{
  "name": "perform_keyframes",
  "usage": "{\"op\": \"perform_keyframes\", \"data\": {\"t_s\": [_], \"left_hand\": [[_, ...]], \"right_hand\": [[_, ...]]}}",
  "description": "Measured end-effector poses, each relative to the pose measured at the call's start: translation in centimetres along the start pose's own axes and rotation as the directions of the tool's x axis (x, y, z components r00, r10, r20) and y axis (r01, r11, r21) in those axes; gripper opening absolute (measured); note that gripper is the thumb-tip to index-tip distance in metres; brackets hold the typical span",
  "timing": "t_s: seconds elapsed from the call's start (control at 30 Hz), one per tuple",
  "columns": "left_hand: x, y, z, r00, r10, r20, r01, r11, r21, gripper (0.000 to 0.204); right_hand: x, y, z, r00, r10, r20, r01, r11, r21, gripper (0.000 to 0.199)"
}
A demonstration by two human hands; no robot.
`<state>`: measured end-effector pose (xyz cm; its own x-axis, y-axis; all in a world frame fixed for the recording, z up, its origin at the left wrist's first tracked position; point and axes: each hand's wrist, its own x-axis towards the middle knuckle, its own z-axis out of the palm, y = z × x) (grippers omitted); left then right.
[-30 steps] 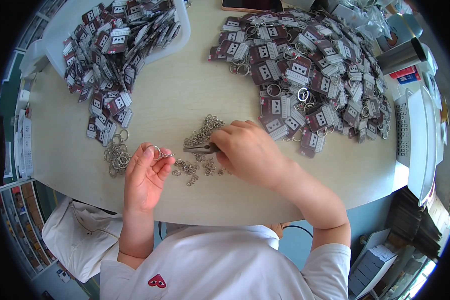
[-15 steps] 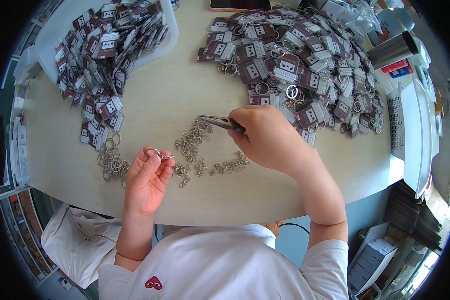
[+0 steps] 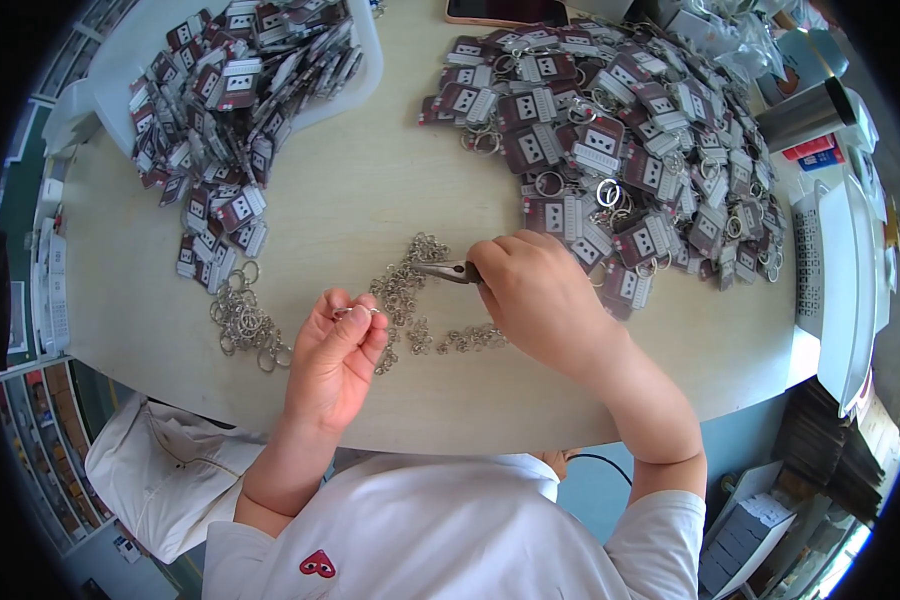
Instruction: The person assembles keychains by attaching metal keychain rings to plastic cassette-shaped charms using needle-nose pliers.
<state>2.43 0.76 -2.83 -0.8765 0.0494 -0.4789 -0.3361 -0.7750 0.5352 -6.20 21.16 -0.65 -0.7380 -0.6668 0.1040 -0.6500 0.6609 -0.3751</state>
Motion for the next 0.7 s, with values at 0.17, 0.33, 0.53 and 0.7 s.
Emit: {"op": "perform_keyframes", "data": {"t_s": [0.17, 0.33, 0.53, 0.7], "left_hand": [[-0.4, -0.3, 0.5, 1.0, 0.004, -0.027, -0.005, 1.0, -0.027, 0.018], [-0.7, -0.8, 0.8, 0.985, 0.086, 0.151, -0.08, 0.996, -0.048, 0.016], [-1.2, -0.7, 1.4, 0.989, -0.014, 0.149, 0.035, 0.99, -0.134, 0.015], [-1.2, -0.2, 1.2, 0.985, -0.025, 0.168, 0.04, 0.995, -0.087, 0.015]], "right_hand": [[0.3, -3.2, -0.5, 0.943, 0.242, 0.23, -0.319, 0.451, 0.833, 0.008], [0.5, -4.4, 0.2, 0.917, 0.136, 0.374, -0.385, 0.065, 0.921, 0.007], [0.2, -4.8, 0.6, 0.943, 0.149, 0.299, -0.316, 0.105, 0.943, 0.009], [0.2, -4.8, 0.7, 0.942, 0.167, 0.292, -0.301, 0.035, 0.953, 0.01]]}}
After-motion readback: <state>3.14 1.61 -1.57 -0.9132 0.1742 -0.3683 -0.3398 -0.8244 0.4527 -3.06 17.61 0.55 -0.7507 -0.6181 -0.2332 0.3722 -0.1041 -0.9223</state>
